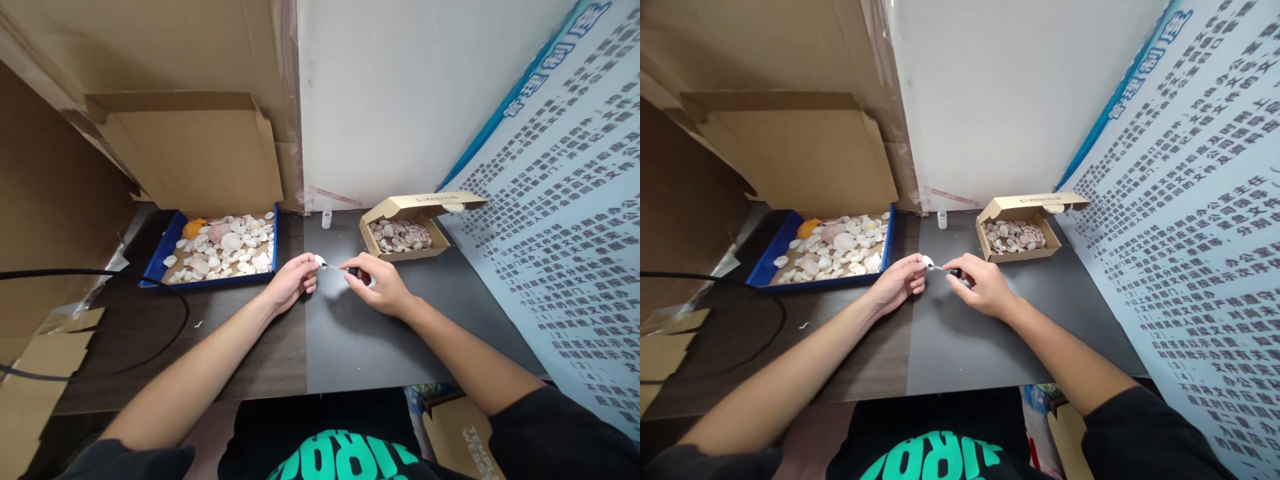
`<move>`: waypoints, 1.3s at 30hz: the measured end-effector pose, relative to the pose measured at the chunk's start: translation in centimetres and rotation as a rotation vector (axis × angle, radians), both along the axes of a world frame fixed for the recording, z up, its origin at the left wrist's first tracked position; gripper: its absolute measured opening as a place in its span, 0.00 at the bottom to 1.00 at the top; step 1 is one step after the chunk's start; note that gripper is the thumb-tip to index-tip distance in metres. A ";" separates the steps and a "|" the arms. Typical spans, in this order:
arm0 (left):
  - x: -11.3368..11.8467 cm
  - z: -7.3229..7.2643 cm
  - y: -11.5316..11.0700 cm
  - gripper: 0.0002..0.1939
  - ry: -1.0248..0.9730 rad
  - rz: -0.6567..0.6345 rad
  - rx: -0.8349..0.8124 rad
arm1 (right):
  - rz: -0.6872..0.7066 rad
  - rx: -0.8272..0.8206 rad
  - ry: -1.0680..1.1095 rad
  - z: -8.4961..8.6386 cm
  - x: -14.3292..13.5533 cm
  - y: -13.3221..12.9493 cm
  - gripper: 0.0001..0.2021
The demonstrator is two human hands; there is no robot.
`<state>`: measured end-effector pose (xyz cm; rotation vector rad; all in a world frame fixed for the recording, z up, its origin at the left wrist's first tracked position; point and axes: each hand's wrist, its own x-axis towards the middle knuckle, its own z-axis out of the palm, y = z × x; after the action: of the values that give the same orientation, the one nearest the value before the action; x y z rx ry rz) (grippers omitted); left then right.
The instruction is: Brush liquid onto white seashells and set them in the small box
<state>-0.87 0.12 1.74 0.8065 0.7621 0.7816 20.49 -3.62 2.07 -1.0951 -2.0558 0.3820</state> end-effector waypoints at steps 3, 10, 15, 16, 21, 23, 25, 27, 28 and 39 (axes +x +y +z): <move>-0.1 0.0 0.1 0.13 0.000 -0.008 0.002 | -0.030 -0.014 -0.038 0.0 -0.1 0.0 0.07; -0.2 -0.1 0.1 0.14 0.000 -0.015 0.006 | 0.027 0.009 0.000 0.2 -0.1 -0.2 0.08; -0.1 0.1 0.0 0.13 0.005 -0.018 0.008 | -0.037 0.008 0.007 0.3 -0.1 -0.1 0.07; -0.1 0.1 0.0 0.13 0.006 -0.019 0.006 | -0.011 0.009 0.018 0.2 -0.1 -0.1 0.07; -0.1 0.1 0.0 0.13 0.005 -0.015 0.008 | -0.022 -0.056 -0.040 0.0 -0.1 0.0 0.08; -0.1 0.1 0.0 0.14 0.003 -0.015 0.010 | -0.053 -0.051 -0.032 0.0 -0.2 0.0 0.07; -0.1 0.1 0.0 0.14 0.001 -0.016 0.008 | -0.012 -0.026 -0.007 0.0 -0.2 -0.1 0.08; -0.1 0.0 0.0 0.14 0.000 -0.016 0.007 | 0.020 -0.020 -0.011 0.0 -0.2 -0.1 0.09; -0.1 0.0 0.1 0.14 0.000 -0.017 0.008 | 0.010 -0.028 -0.023 0.0 -0.2 -0.1 0.08; -0.2 -0.1 0.0 0.14 0.003 -0.016 0.014 | -0.023 -0.032 -0.029 0.3 -0.2 -0.3 0.06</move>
<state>-1.03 0.15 1.64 0.8259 0.7527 0.7726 20.27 -3.91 2.38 -1.1479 -2.0669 0.3906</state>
